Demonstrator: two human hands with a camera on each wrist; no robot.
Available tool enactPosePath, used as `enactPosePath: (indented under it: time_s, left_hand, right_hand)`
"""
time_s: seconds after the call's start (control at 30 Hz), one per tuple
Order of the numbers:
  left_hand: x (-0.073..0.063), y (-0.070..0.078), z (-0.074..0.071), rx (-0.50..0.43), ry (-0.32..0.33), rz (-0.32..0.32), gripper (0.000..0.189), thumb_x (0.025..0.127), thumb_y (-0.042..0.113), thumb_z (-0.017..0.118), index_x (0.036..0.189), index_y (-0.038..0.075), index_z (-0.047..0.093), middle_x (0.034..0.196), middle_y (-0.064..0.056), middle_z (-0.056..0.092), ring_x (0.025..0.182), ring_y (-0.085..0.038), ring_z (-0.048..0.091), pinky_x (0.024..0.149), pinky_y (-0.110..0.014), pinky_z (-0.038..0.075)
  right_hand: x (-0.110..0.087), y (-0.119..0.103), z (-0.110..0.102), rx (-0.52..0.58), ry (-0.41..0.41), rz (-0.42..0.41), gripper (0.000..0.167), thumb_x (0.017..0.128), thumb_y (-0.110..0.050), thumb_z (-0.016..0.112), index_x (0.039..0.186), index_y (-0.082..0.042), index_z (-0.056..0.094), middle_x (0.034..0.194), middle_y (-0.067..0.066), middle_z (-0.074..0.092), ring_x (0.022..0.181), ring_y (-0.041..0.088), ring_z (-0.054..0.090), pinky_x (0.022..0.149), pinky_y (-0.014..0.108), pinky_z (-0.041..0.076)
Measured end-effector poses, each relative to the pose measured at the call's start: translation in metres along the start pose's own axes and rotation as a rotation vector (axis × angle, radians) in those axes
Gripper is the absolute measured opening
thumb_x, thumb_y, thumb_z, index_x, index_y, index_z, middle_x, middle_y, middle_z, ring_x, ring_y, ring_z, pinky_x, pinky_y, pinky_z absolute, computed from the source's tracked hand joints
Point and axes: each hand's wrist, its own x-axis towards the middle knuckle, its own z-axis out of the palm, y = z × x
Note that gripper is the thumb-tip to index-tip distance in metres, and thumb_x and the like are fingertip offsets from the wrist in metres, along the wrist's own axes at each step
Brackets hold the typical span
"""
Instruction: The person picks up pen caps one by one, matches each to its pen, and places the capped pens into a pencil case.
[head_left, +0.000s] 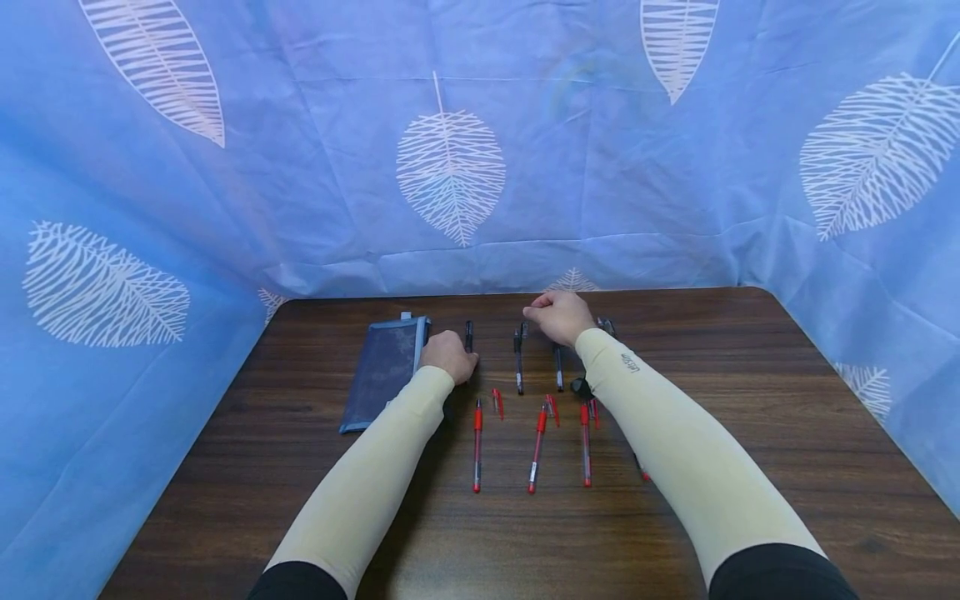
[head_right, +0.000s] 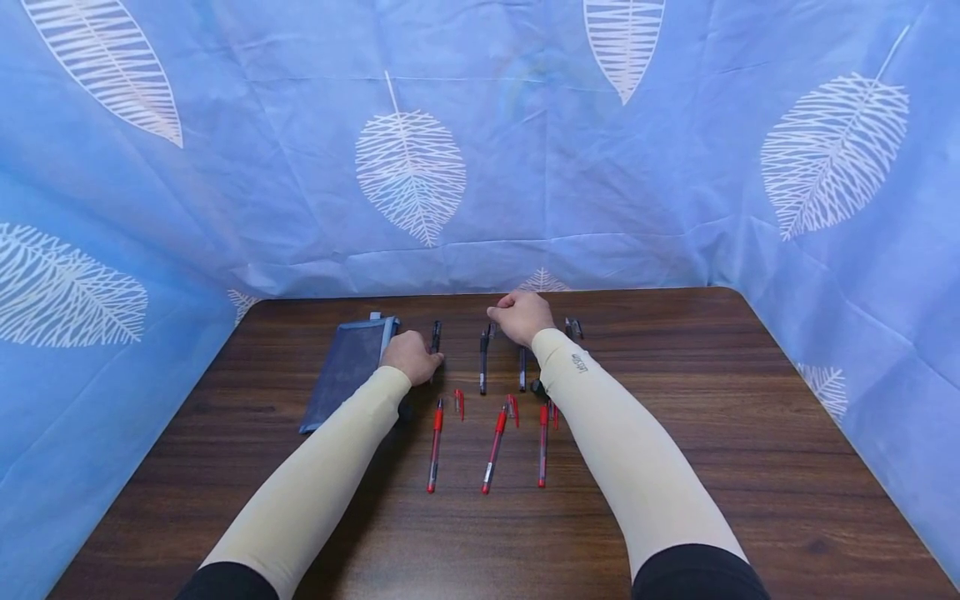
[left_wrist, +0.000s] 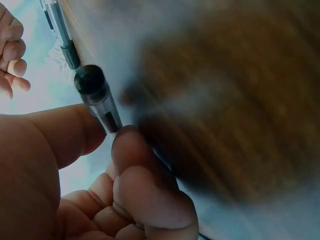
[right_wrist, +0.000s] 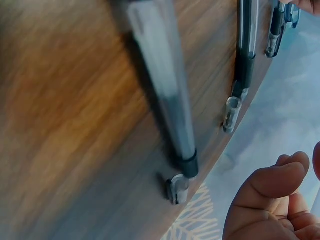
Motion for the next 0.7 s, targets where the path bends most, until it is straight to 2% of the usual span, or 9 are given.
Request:
enactPosePath:
  time_s: [0.23,0.37,0.57,0.7]
  left_hand:
    - [-0.002,0.003,-0.002,0.045,-0.008,0.009,0.041,0.097,0.037,0.063,0.066,0.01,0.067,0.06,-0.003,0.062,0.055,-0.018,0.058,0.052,-0.033,0.048]
    - [-0.006,0.011,-0.006,0.06,0.025,0.042,0.045,0.097,0.036,0.063,0.06,0.011,0.064,0.054,-0.002,0.058,0.051,-0.018,0.058,0.051,-0.034,0.048]
    - [-0.009,0.029,-0.007,-0.015,0.04,0.107,0.053,0.097,0.038,0.063,0.051,0.015,0.051,0.045,0.001,0.044,0.044,-0.017,0.051,0.047,-0.033,0.044]
    - [-0.008,0.041,-0.003,-0.044,0.027,0.119,0.05,0.097,0.04,0.062,0.054,0.015,0.055,0.047,0.002,0.046,0.046,-0.016,0.053,0.048,-0.033,0.045]
  right_hand:
    - [0.003,0.01,-0.003,-0.037,0.045,0.014,0.041,0.098,-0.041,0.06,0.122,-0.008,0.064,0.119,0.011,0.063,0.108,0.03,0.059,0.09,0.047,0.049]
    - [0.003,0.014,-0.005,-0.048,0.051,0.018,0.041,0.099,-0.041,0.059,0.123,-0.007,0.063,0.118,0.012,0.064,0.108,0.031,0.06,0.089,0.047,0.05]
    - [0.002,0.013,-0.008,-0.058,0.061,0.018,0.041,0.098,-0.041,0.059,0.122,-0.008,0.064,0.12,0.012,0.063,0.11,0.033,0.059,0.091,0.049,0.049]
    - [0.002,0.013,-0.007,-0.052,0.058,0.026,0.041,0.098,-0.041,0.059,0.122,-0.008,0.065,0.121,0.012,0.063,0.11,0.032,0.059,0.091,0.049,0.049]
